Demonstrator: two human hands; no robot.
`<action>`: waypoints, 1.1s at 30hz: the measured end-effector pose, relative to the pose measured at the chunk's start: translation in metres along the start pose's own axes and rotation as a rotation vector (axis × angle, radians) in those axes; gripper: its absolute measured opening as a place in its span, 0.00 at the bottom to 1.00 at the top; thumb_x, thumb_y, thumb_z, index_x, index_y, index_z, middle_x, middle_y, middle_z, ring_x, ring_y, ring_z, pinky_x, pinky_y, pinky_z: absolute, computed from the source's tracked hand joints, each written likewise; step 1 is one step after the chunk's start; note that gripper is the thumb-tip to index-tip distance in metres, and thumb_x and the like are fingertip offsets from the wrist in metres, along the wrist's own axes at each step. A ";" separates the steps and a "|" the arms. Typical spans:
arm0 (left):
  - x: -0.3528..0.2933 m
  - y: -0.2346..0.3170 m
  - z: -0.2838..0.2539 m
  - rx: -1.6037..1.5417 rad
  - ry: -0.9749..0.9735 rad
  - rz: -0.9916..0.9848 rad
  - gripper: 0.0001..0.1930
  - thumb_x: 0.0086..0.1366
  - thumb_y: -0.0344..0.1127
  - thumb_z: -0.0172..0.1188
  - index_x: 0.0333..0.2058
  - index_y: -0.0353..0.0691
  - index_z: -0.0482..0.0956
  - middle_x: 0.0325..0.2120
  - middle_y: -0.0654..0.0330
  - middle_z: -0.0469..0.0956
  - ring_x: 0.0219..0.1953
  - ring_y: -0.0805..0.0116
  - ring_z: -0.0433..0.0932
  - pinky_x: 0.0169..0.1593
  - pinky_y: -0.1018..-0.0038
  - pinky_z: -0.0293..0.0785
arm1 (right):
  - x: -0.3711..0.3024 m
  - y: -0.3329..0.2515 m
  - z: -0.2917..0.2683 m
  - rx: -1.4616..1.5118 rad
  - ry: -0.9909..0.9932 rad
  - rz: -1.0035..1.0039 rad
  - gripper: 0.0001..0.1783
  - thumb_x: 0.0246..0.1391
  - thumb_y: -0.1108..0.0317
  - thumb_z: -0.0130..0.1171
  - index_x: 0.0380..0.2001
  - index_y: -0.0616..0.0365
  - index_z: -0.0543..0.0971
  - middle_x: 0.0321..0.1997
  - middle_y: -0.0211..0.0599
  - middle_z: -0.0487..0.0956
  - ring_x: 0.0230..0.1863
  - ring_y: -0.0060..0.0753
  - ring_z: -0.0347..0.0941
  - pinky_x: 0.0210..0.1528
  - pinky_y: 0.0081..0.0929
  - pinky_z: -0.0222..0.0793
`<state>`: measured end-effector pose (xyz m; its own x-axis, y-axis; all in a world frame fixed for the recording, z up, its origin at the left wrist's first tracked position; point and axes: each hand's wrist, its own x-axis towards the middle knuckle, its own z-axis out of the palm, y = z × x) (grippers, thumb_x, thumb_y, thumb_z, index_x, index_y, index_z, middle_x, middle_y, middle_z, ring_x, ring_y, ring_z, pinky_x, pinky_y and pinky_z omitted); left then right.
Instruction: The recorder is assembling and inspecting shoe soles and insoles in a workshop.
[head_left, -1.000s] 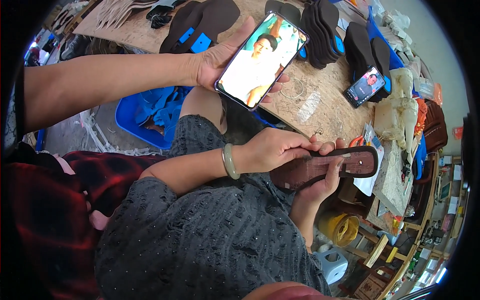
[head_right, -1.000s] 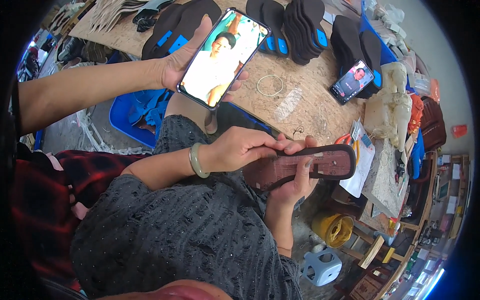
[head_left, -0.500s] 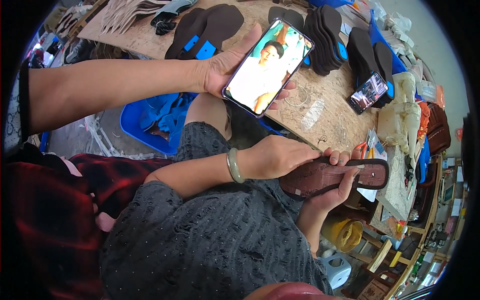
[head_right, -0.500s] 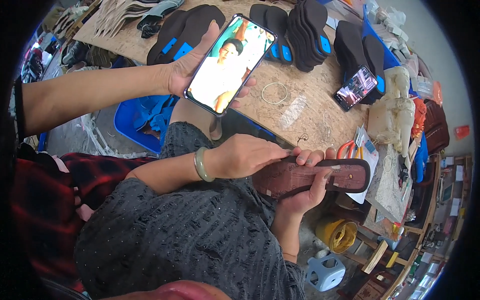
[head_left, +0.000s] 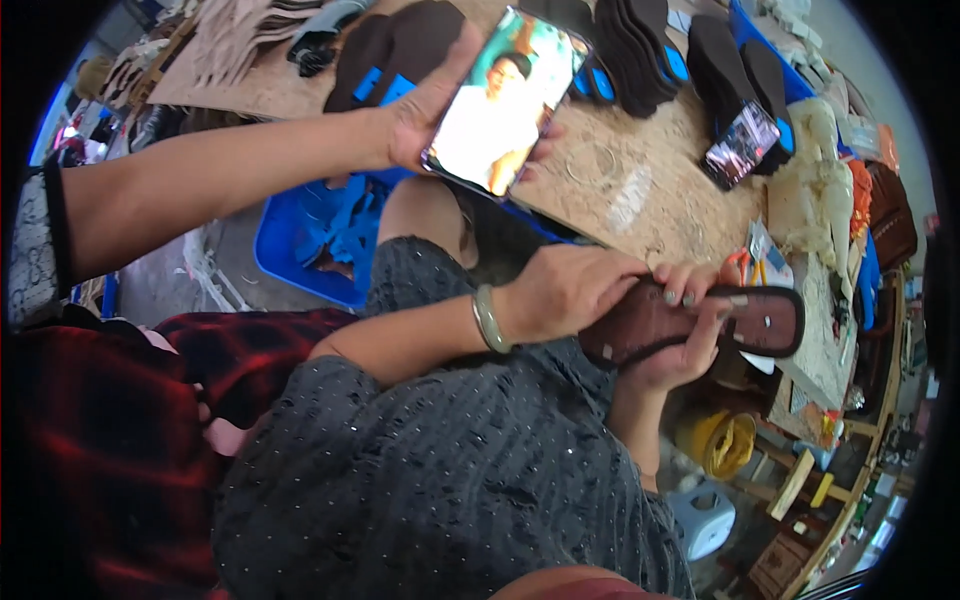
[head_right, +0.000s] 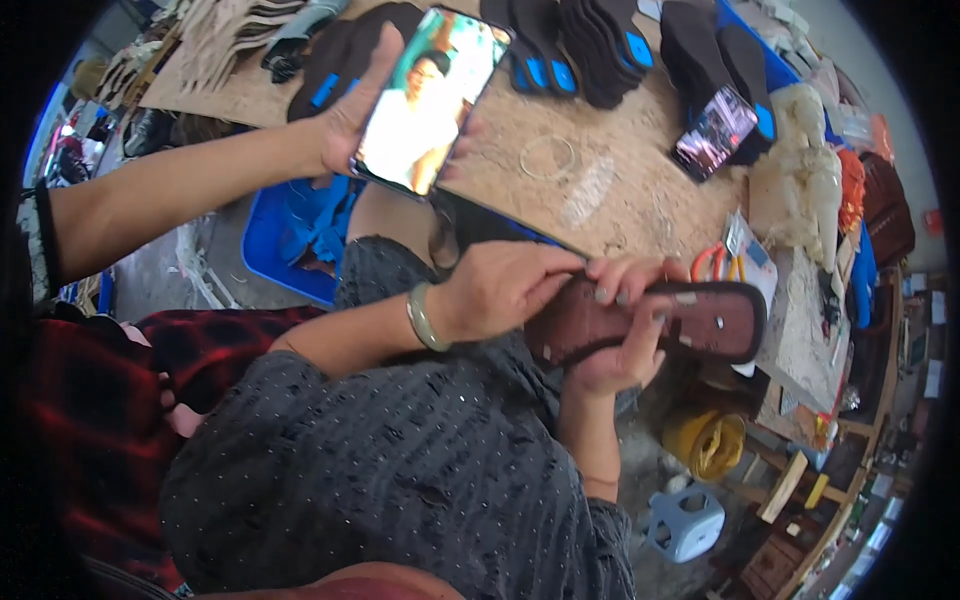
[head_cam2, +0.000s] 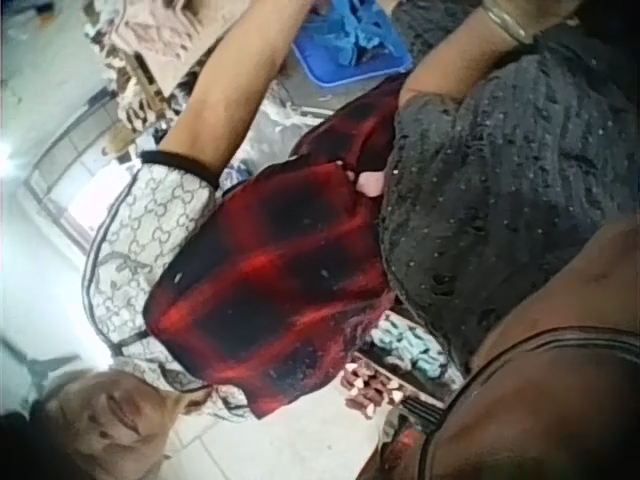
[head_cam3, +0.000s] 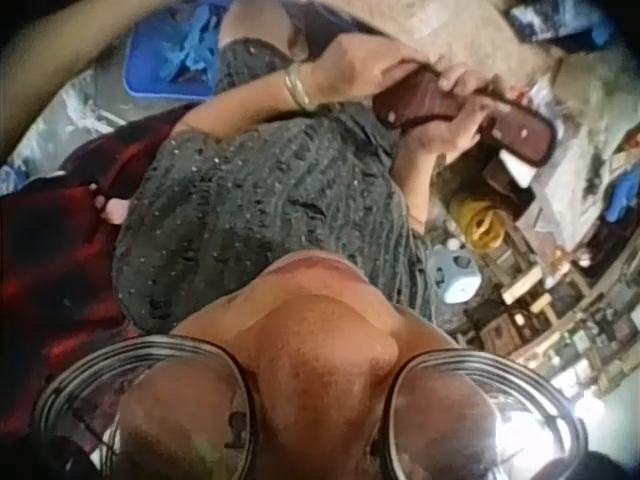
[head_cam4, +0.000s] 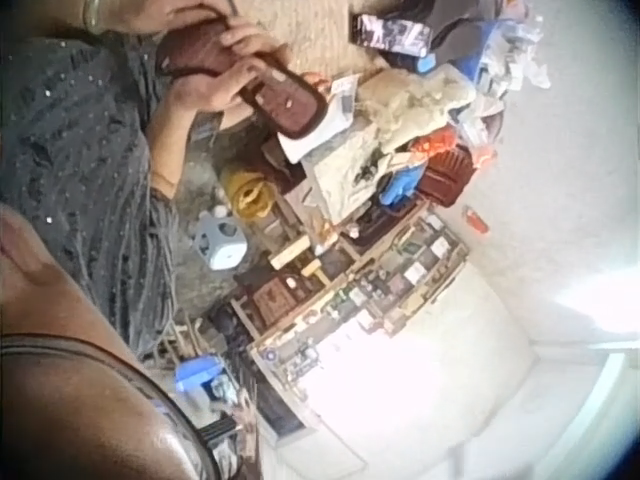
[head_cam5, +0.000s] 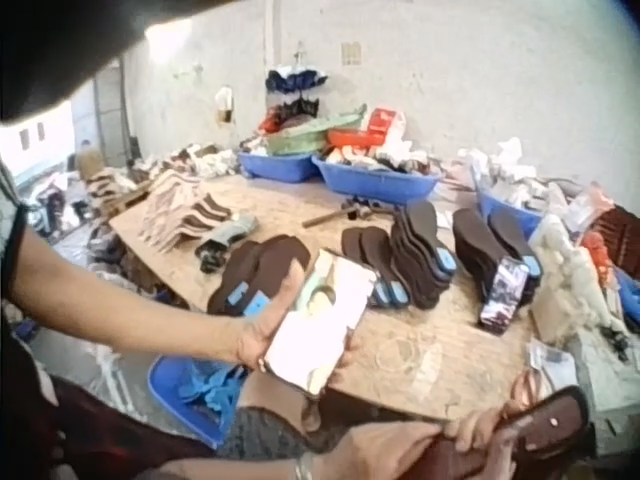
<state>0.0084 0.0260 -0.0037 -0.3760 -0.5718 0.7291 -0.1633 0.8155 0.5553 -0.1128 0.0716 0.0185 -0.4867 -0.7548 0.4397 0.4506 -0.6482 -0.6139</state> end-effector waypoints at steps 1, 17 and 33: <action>0.001 0.001 0.001 -0.016 -0.007 -0.017 0.09 0.56 0.27 0.61 0.37 0.39 0.78 0.28 0.56 0.79 0.29 0.57 0.80 0.32 0.69 0.76 | 0.002 0.001 -0.003 0.002 -0.014 -0.010 0.24 0.60 0.59 0.50 0.55 0.59 0.64 0.29 0.30 0.62 0.30 0.27 0.61 0.41 0.35 0.62; 0.010 0.007 0.001 0.114 0.024 0.204 0.11 0.49 0.27 0.66 0.33 0.39 0.77 0.24 0.59 0.78 0.26 0.62 0.80 0.31 0.73 0.77 | -0.009 -0.007 -0.001 -0.001 0.045 0.021 0.19 0.61 0.58 0.50 0.51 0.56 0.68 0.26 0.28 0.62 0.28 0.26 0.62 0.41 0.33 0.63; 0.009 0.005 0.002 0.029 0.039 0.198 0.11 0.53 0.26 0.65 0.35 0.39 0.74 0.28 0.59 0.80 0.27 0.63 0.81 0.29 0.73 0.76 | -0.006 -0.005 -0.004 0.119 0.082 0.095 0.19 0.62 0.58 0.49 0.52 0.55 0.65 0.27 0.27 0.62 0.28 0.24 0.60 0.39 0.32 0.61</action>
<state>0.0026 0.0250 0.0052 -0.3678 -0.4022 0.8384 -0.1155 0.9144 0.3880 -0.1157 0.0795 0.0164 -0.4951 -0.8057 0.3251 0.5809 -0.5852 -0.5657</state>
